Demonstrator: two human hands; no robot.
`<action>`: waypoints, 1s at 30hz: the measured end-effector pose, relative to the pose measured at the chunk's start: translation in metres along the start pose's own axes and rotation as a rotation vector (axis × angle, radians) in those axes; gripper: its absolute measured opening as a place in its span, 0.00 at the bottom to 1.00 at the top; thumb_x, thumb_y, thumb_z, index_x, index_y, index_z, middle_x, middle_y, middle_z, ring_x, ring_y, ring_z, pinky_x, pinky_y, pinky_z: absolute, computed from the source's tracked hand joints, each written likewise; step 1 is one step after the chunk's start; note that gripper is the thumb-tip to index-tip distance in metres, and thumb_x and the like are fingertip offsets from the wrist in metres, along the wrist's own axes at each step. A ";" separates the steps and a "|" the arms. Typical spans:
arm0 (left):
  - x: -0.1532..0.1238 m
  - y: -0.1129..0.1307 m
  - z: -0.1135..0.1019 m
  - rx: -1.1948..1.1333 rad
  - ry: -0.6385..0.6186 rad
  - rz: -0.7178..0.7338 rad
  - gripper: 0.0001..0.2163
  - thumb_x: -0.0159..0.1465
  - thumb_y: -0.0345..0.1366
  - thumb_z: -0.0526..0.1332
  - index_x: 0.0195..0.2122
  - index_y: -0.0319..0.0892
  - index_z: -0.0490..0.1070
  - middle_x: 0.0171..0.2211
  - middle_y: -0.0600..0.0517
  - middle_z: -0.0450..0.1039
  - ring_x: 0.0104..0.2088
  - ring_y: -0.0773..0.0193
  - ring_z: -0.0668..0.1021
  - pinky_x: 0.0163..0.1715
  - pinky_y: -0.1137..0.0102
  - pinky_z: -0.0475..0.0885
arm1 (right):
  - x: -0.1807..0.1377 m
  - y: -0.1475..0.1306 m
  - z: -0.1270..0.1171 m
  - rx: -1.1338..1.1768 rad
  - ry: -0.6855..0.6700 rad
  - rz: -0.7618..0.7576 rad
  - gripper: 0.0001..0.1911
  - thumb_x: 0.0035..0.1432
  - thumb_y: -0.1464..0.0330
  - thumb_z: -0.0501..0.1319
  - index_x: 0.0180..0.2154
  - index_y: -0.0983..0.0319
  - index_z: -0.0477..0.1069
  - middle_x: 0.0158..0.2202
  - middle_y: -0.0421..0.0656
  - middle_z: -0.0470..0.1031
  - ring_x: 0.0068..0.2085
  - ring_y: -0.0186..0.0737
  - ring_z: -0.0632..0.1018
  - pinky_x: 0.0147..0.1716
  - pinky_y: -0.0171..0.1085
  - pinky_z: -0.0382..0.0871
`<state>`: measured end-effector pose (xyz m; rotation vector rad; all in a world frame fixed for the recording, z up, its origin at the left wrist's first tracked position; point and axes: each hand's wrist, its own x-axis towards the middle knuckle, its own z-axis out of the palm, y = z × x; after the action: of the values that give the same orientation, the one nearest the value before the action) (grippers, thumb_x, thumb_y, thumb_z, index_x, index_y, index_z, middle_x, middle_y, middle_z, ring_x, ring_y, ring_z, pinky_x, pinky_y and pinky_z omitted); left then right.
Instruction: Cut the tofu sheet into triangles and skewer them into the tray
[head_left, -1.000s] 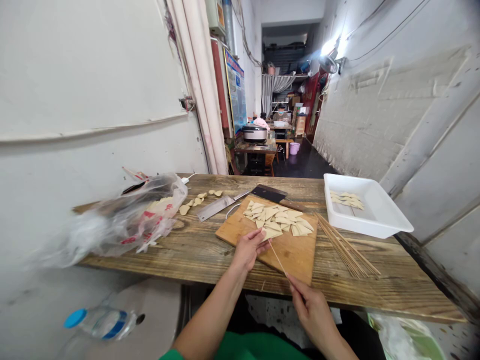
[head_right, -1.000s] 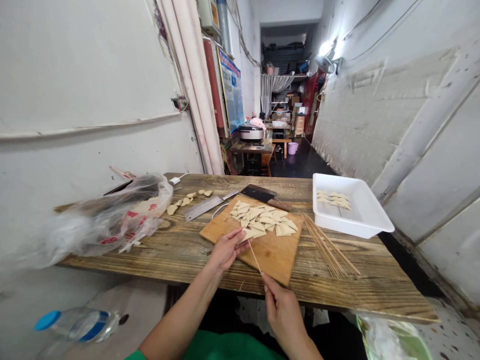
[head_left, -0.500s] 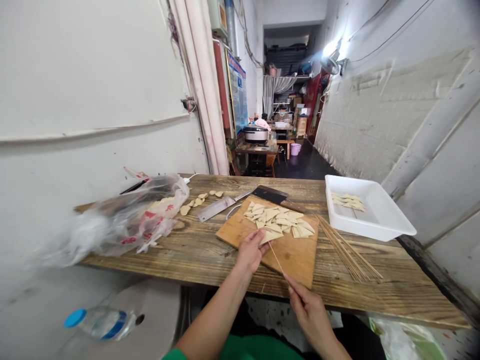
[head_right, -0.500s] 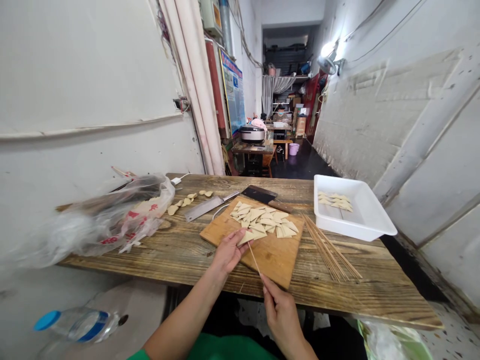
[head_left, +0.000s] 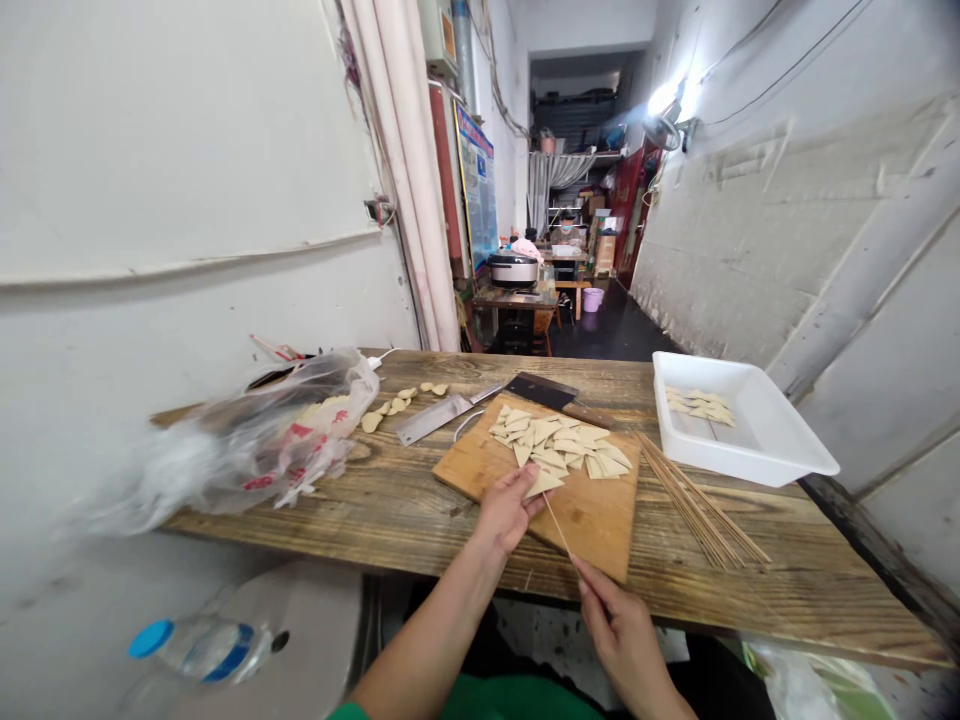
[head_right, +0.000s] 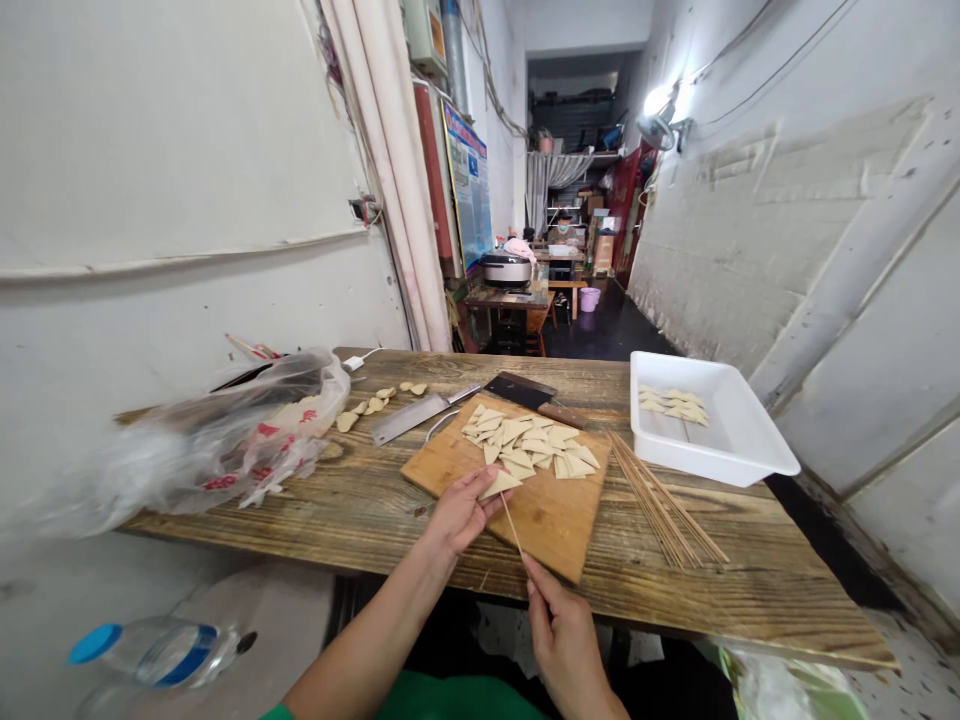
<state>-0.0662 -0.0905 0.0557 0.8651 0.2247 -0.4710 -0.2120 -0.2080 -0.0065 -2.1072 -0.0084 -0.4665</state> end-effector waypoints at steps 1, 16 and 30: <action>0.000 -0.001 0.000 0.000 -0.003 -0.003 0.04 0.60 0.25 0.59 0.31 0.33 0.73 0.31 0.46 0.77 0.30 0.66 0.79 0.32 0.72 0.77 | 0.000 0.000 0.000 0.004 0.003 0.004 0.21 0.63 0.62 0.50 0.50 0.63 0.73 0.19 0.42 0.74 0.25 0.38 0.77 0.29 0.32 0.74; 0.001 -0.004 -0.006 -0.011 -0.052 -0.003 0.03 0.59 0.27 0.61 0.32 0.33 0.74 0.33 0.44 0.77 0.32 0.64 0.79 0.34 0.70 0.77 | 0.003 -0.005 0.003 -0.009 0.075 -0.080 0.22 0.63 0.61 0.50 0.47 0.65 0.74 0.20 0.43 0.74 0.21 0.36 0.76 0.25 0.30 0.73; -0.011 -0.023 -0.001 0.012 -0.094 -0.070 0.03 0.59 0.28 0.62 0.32 0.33 0.73 0.32 0.44 0.77 0.30 0.65 0.79 0.35 0.70 0.76 | 0.005 -0.009 0.005 -0.047 0.098 0.000 0.19 0.63 0.61 0.48 0.39 0.65 0.74 0.17 0.41 0.72 0.20 0.36 0.74 0.21 0.30 0.68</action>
<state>-0.0866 -0.0997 0.0437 0.8465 0.1667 -0.5775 -0.2078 -0.1996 0.0004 -2.1276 0.0599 -0.5745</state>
